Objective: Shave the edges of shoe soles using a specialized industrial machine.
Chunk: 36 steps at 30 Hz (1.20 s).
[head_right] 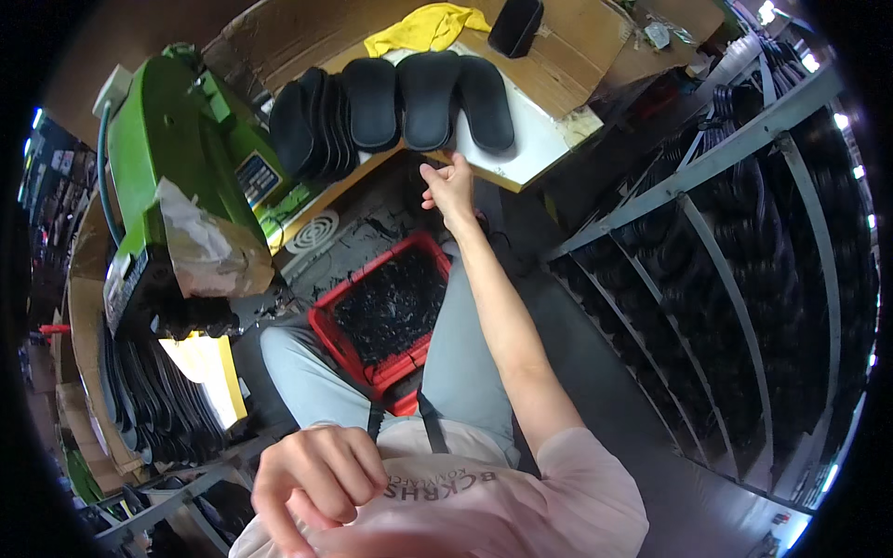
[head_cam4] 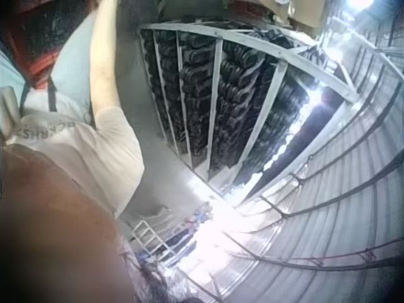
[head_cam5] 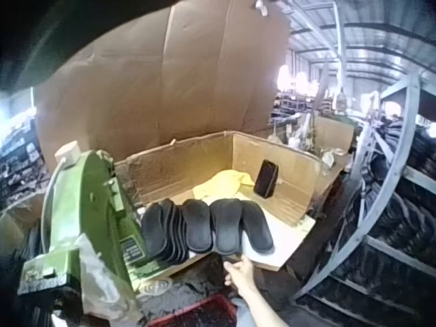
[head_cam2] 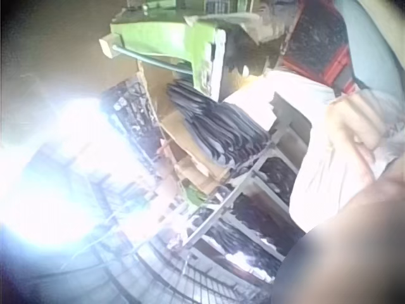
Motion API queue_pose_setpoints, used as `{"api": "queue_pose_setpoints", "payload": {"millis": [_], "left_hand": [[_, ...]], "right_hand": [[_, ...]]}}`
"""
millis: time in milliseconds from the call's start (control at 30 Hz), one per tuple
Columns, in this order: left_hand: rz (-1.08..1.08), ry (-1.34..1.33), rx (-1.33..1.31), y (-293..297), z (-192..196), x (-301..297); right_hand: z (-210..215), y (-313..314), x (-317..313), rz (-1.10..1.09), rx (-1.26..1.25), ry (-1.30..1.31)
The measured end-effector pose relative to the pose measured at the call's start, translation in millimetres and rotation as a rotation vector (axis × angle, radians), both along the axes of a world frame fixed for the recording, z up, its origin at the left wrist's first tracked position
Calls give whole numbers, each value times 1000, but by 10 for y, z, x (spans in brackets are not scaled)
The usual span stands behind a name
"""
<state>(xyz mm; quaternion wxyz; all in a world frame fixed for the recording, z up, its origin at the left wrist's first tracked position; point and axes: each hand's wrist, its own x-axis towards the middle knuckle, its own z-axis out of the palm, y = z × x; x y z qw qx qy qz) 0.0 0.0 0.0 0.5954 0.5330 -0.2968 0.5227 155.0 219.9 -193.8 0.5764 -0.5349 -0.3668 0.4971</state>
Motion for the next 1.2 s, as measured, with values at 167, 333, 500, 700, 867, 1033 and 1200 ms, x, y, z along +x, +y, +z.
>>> {"api": "queue_pose_setpoints", "payload": {"millis": [167, 333, 500, 700, 867, 1033, 1200], "left_hand": [[601, 639, -1174, -257, -517, 119], [865, 399, -1612, -221, -1489, -592], [1036, 476, -1108, 66, -1350, -443], [1060, 1275, -736, -216, -1733, -209], [941, 1615, -508, -836, -2216, -191], [1311, 1470, -602, -891, -2191, -629], [1299, 1417, -827, -1258, -2419, -1068]], "right_hand": [[-107, 258, 283, -51, -13, -70], [53, -150, 250, 249, 5, -36], [418, 22, 166, 53, -115, -117], [606, 447, 254, -5, -156, -668], [559, 389, 286, -2, -171, -543], [264, 201, 228, 189, -188, -274], [134, 235, 28, 107, -72, -143]]}}
